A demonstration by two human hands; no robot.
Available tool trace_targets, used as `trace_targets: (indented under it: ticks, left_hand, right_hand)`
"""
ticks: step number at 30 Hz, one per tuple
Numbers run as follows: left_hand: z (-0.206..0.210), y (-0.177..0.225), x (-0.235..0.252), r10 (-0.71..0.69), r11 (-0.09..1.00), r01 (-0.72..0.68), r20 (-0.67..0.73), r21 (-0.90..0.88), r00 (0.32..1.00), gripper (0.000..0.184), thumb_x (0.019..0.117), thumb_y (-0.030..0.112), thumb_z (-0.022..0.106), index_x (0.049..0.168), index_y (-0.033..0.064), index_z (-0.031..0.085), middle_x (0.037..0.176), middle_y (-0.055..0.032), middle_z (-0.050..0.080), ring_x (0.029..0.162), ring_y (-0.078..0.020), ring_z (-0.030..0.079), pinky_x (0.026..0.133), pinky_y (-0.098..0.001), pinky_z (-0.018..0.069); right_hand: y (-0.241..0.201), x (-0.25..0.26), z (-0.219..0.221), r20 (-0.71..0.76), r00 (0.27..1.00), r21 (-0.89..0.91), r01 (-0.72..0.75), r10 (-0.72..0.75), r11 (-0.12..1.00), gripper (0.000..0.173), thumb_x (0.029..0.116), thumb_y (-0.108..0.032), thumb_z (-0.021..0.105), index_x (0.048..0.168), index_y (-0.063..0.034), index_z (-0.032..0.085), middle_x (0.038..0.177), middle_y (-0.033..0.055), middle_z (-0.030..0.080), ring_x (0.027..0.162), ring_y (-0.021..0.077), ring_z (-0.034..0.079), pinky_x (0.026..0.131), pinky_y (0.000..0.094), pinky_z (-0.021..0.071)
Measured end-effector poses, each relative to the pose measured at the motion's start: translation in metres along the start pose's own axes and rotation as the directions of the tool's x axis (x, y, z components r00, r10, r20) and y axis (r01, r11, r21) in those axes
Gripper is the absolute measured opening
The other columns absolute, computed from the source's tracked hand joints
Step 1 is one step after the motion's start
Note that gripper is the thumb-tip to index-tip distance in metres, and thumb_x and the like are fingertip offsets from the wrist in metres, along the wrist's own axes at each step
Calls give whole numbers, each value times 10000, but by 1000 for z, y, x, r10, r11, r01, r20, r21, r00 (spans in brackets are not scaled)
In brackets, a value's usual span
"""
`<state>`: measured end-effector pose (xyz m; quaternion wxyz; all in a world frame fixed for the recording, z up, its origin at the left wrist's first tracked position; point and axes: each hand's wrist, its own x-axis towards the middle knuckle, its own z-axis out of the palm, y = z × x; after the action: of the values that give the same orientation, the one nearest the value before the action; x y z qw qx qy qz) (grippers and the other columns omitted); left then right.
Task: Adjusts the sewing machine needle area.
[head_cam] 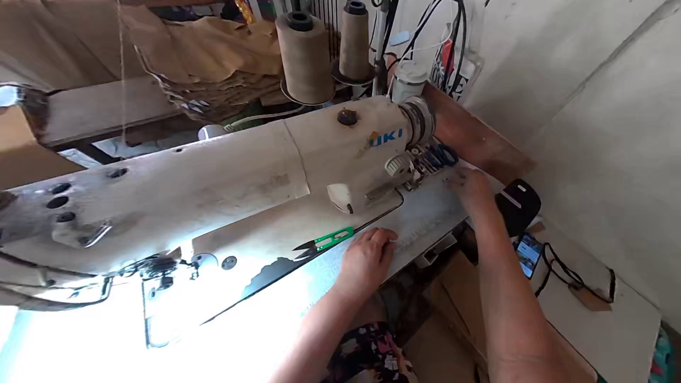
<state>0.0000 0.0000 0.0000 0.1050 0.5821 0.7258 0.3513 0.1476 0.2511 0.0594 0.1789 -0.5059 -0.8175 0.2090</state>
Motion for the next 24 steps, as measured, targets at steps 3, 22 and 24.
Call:
trace_targets:
  ticks: [3,22,24]
  left_hand:
    - [1,-1,0,9,1000,-9,-20,18,1000,256,1028,239,528,1153,126,721,1061,-81,734,988,-242,710,895,-439,571]
    - [5,-2,-2,24,999,-23,-50,26,998,246,1018,233,533,1130,135,729,1017,-66,736,955,-228,711,875,-424,574]
    - [6,-3,-2,31,999,-29,-63,30,998,241,1016,238,536,1119,140,731,1009,-57,735,942,-217,710,867,-410,576]
  right_hand:
    - [3,8,22,33,999,-75,-27,30,997,353,954,-208,741,1227,12,694,1190,284,655,1129,448,636,971,615,511]
    - [-65,65,-15,-187,964,938,233,191,-258,146,1058,-70,316,1051,-117,453,881,32,638,858,168,689,897,384,583]
    - [-64,64,-13,-151,971,985,163,187,-50,132,1012,-61,327,1010,-130,440,697,-41,514,648,99,593,757,350,582]
